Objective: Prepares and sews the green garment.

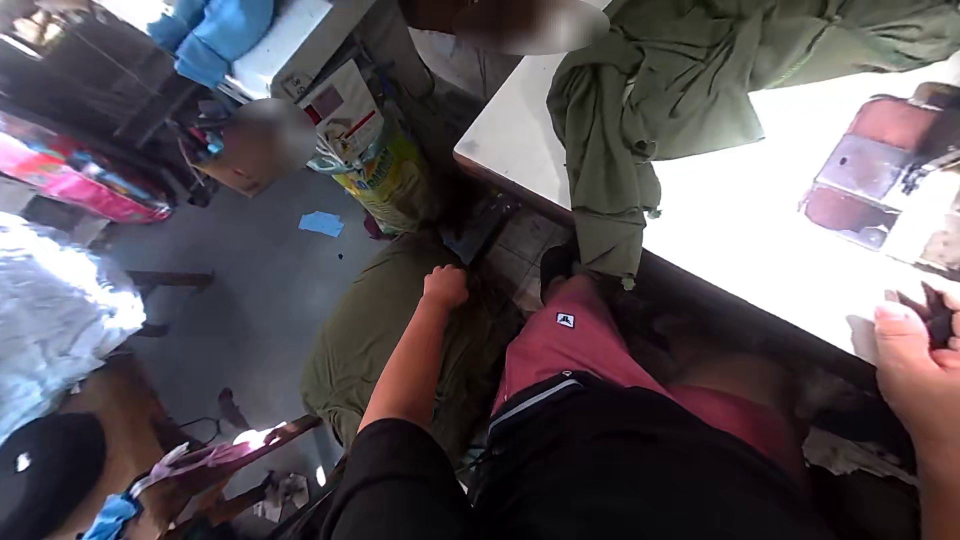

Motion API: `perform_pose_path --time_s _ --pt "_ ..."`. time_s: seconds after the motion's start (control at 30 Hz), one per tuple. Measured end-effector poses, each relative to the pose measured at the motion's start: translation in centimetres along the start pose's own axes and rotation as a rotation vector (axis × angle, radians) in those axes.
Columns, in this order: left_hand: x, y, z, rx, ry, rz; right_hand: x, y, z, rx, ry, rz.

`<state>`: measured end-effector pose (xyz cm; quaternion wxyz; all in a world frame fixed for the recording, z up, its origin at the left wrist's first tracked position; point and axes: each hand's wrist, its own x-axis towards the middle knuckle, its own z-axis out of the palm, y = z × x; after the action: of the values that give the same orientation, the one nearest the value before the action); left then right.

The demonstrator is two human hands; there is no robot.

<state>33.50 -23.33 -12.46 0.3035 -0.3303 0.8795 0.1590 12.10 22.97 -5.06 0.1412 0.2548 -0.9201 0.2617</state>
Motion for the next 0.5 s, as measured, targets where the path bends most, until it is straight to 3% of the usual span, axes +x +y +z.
perform_pose_path --time_s 0.1,0.23,0.3,0.4,0.5 --pt "1.1 1.6 -1.2 0.118 -0.197 0.035 -0.1 0.2 0.2 -0.016 0.008 0.019" --pt "1.0 2.3 -1.9 0.154 -0.283 0.022 0.1 0.0 0.2 -0.031 0.006 0.04" --pt "0.9 1.8 -1.8 0.08 -0.23 0.025 0.0 0.1 0.3 -0.034 0.006 0.046" --pt "0.9 -0.5 -1.5 -0.116 0.009 0.014 0.0 0.2 0.4 -0.039 0.01 0.046" --pt "0.8 -1.9 0.0 -0.045 0.002 0.045 0.0 0.4 0.4 -0.035 0.006 0.056"
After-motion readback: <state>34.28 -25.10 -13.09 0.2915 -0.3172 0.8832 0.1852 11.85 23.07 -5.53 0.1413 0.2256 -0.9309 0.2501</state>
